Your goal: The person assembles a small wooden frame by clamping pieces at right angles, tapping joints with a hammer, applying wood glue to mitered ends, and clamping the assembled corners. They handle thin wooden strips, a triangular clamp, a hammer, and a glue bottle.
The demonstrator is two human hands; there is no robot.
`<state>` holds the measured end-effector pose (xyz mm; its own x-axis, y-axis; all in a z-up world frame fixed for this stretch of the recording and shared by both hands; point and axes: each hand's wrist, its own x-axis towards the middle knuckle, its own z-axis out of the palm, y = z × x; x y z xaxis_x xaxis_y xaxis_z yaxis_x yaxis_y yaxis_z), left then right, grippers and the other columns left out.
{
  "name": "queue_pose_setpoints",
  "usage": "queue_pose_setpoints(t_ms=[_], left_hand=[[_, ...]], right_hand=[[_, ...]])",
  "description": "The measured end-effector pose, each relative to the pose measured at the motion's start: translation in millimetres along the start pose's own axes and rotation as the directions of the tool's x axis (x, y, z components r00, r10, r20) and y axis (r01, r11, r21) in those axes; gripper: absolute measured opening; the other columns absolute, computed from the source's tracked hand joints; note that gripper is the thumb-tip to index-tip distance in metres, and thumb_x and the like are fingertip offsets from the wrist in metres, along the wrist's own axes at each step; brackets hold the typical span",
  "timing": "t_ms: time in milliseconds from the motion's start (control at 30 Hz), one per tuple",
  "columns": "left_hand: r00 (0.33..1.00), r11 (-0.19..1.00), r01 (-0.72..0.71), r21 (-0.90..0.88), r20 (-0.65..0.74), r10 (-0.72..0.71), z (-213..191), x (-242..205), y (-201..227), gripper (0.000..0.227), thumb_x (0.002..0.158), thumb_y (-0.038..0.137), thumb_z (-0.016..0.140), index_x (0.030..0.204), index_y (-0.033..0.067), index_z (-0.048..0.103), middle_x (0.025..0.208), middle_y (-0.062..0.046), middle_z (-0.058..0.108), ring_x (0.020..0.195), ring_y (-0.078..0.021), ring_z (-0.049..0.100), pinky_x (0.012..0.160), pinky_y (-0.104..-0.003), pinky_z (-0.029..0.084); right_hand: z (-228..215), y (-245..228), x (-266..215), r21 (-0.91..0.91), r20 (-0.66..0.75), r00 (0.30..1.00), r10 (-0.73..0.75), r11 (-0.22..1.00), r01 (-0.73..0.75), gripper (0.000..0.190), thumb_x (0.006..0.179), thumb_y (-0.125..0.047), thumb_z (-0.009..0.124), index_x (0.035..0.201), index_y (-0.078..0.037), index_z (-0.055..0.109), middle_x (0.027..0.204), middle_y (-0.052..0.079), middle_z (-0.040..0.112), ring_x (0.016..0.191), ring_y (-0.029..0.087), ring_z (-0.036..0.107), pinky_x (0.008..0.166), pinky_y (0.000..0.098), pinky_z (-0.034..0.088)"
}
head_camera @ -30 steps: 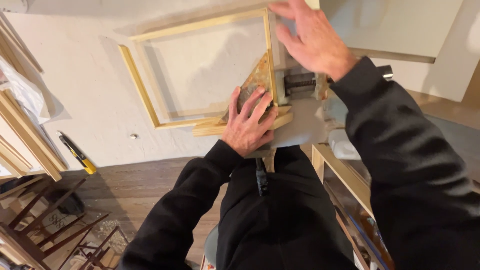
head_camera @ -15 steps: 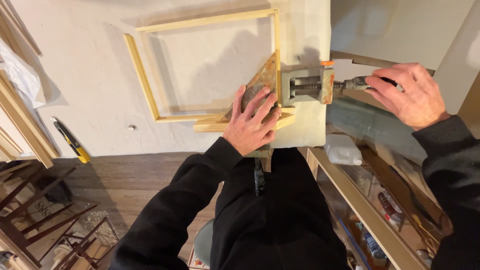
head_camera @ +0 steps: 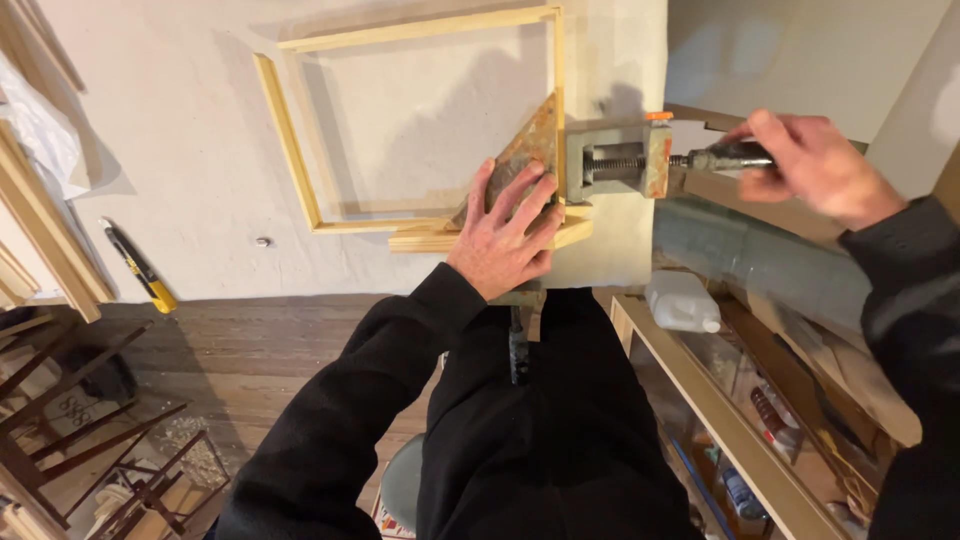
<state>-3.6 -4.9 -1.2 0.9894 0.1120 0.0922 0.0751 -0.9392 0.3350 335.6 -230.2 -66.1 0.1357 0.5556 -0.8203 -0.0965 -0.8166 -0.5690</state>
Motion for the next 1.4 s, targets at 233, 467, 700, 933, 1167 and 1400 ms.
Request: queue_pose_setpoints(t_ms=[233, 467, 700, 933, 1167, 1400], left_hand=[[1.000, 1.000, -0.007, 0.016, -0.026, 0.008, 0, -3, -4, 0.040, 0.085, 0.025, 0.075, 0.121, 0.0073, 0.069, 0.150, -0.015, 0.042, 0.149, -0.0335, 0.040, 0.120, -0.074, 0.028], [0.999, 1.000, -0.008, 0.024, -0.031, 0.009, 2, -1, -5, 0.040, 0.085, 0.025, 0.076, 0.120, 0.0077, 0.068, 0.151, -0.015, 0.042, 0.149, -0.0333, 0.040, 0.120, -0.074, 0.028], [1.000, 1.000, 0.008, 0.004, -0.016, -0.008, 1, -2, -2, 0.043, 0.082, 0.026, 0.075, 0.120, 0.0081, 0.069, 0.150, -0.015, 0.042, 0.148, -0.0341, 0.040, 0.119, -0.074, 0.028], [1.000, 1.000, 0.000, 0.022, -0.025, 0.001, -3, 2, -2, 0.042, 0.085, 0.026, 0.075, 0.121, 0.0079, 0.068, 0.150, -0.015, 0.043, 0.148, -0.0340, 0.040, 0.120, -0.073, 0.028], [1.000, 1.000, 0.026, 0.008, -0.011, -0.026, -3, -2, 0, 0.041, 0.085, 0.025, 0.075, 0.122, 0.0088, 0.068, 0.149, -0.014, 0.044, 0.149, -0.0328, 0.041, 0.120, -0.072, 0.029], [0.999, 1.000, 0.005, -0.005, -0.035, -0.005, 0, -2, 1, 0.043, 0.084, 0.027, 0.075, 0.121, 0.0069, 0.068, 0.150, -0.016, 0.042, 0.148, -0.0345, 0.039, 0.119, -0.074, 0.027]], right_hand=[[12, 1, -30, -0.903, 0.027, 0.506, -0.862, 0.196, 0.382, 0.032, 0.107, -0.026, 0.073, 0.135, -0.012, 0.064, 0.124, 0.008, 0.069, 0.089, 0.021, 0.071, 0.074, 0.0307, 0.059], [-2, -29, -32, -0.823, 0.069, 0.736, -0.674, 0.378, 0.423, 0.051, 0.094, -0.035, 0.072, 0.141, -0.015, 0.065, 0.109, 0.007, 0.072, 0.076, 0.023, 0.067, 0.070, 0.0367, 0.057], [0, 14, -6, -0.399, -0.112, 0.885, -0.451, 0.837, 0.376, 0.040, 0.103, -0.038, 0.062, 0.127, -0.005, 0.059, 0.068, 0.006, 0.062, 0.057, 0.016, 0.060, 0.054, 0.0309, 0.047], [-22, 19, 30, 0.175, 0.084, 0.993, 0.088, 0.979, -0.101, 0.068, 0.113, -0.056, 0.044, 0.076, 0.000, 0.048, 0.050, -0.002, 0.034, 0.042, 0.014, 0.029, 0.039, 0.0334, 0.028], [6, -22, -30, -0.799, -0.081, 0.600, -0.796, 0.412, 0.439, 0.055, 0.103, -0.046, 0.067, 0.125, 0.004, 0.068, 0.101, 0.014, 0.072, 0.084, 0.021, 0.070, 0.074, 0.0312, 0.058], [-1, 6, -17, -0.800, -0.024, 0.571, -0.821, 0.358, 0.481, 0.031, 0.112, -0.036, 0.069, 0.130, -0.010, 0.068, 0.113, 0.008, 0.075, 0.087, 0.017, 0.071, 0.079, 0.0269, 0.058]])
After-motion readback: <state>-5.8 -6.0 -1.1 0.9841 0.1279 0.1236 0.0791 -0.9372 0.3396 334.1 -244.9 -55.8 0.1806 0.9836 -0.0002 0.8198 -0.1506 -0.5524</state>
